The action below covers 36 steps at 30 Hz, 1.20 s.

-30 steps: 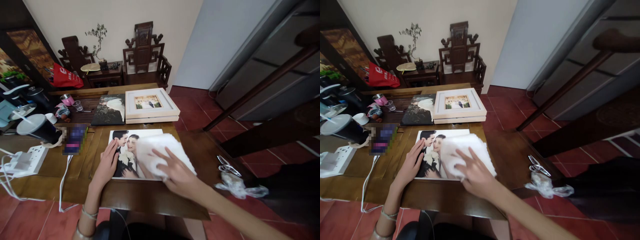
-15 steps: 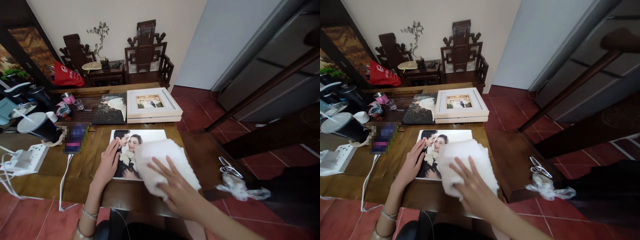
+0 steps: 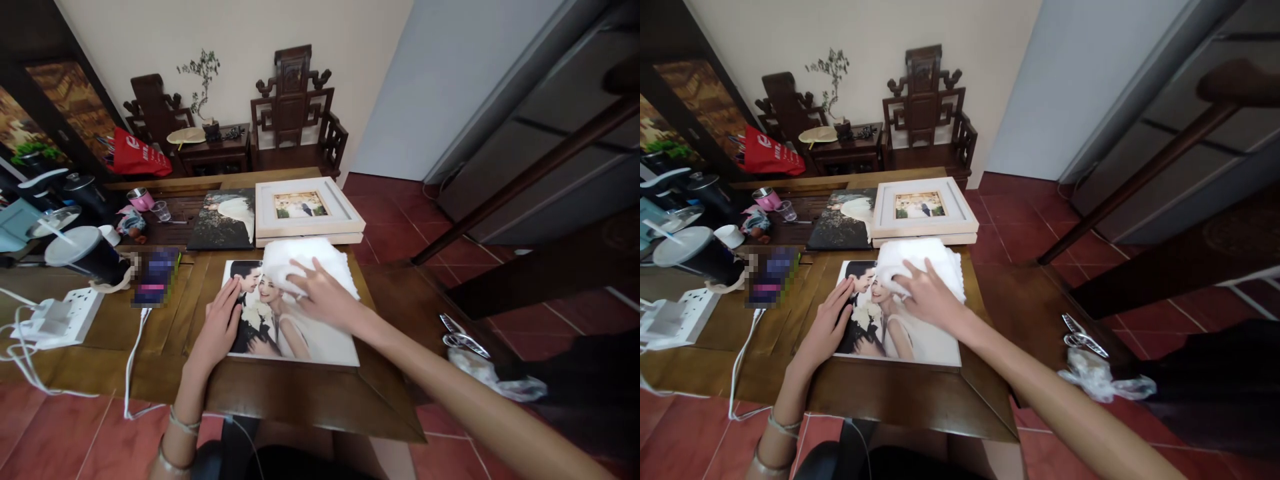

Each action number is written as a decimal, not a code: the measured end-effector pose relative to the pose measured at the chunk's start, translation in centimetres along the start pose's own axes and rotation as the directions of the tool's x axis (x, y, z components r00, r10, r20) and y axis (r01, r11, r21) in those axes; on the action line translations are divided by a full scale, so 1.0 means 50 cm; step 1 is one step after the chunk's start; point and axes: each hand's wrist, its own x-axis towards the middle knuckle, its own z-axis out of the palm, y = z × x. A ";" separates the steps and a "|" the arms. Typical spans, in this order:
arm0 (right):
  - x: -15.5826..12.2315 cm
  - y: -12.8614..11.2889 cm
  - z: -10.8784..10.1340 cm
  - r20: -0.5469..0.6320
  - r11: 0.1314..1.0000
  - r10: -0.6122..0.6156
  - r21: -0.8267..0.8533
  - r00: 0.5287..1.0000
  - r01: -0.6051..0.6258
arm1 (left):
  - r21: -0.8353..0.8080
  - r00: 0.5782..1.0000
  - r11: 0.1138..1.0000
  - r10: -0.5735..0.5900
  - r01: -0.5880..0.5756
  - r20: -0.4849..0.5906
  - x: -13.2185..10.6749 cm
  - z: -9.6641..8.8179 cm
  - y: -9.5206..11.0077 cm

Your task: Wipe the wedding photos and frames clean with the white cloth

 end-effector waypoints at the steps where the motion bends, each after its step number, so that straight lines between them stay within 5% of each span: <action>1: 0.013 0.006 -0.001 -0.020 1.000 0.020 -0.008 1.000 -0.021 | 0.000 1.000 1.000 0.001 -0.001 -0.005 0.000 0.001 -0.001; 5: -0.002 -0.011 0.017 -0.006 1.000 0.018 -0.007 1.000 -0.018 | 0.006 1.000 1.000 0.005 -0.005 -0.009 0.000 0.005 -0.003; 14: -0.188 -0.167 0.064 0.102 0.978 -0.175 0.135 0.979 0.161 | 0.002 1.000 1.000 -0.009 0.009 0.010 0.001 0.004 0.003; 19: -0.124 -0.117 0.048 0.107 0.983 -0.152 0.117 0.983 0.139 | 0.007 1.000 1.000 0.009 -0.009 -0.008 0.001 0.005 0.001; 23: -0.018 -0.050 0.032 0.065 0.999 -0.024 0.032 0.998 0.022 | 0.008 1.000 1.000 0.023 -0.023 -0.016 -0.001 0.006 -0.002; 27: 0.040 -0.032 0.026 -0.006 0.996 0.090 -0.014 0.996 -0.090 | 0.013 1.000 1.000 0.011 -0.011 -0.015 -0.002 0.006 -0.002; 30: 0.019 -0.061 0.038 0.063 0.998 0.069 -0.004 0.996 -0.069 | 0.009 1.000 1.000 0.009 -0.008 -0.014 -0.003 0.007 -0.002; 36: -0.124 -0.174 0.055 0.216 0.990 -0.111 0.114 0.970 0.088 | 0.020 1.000 1.000 0.009 -0.009 -0.005 -0.001 0.008 -0.002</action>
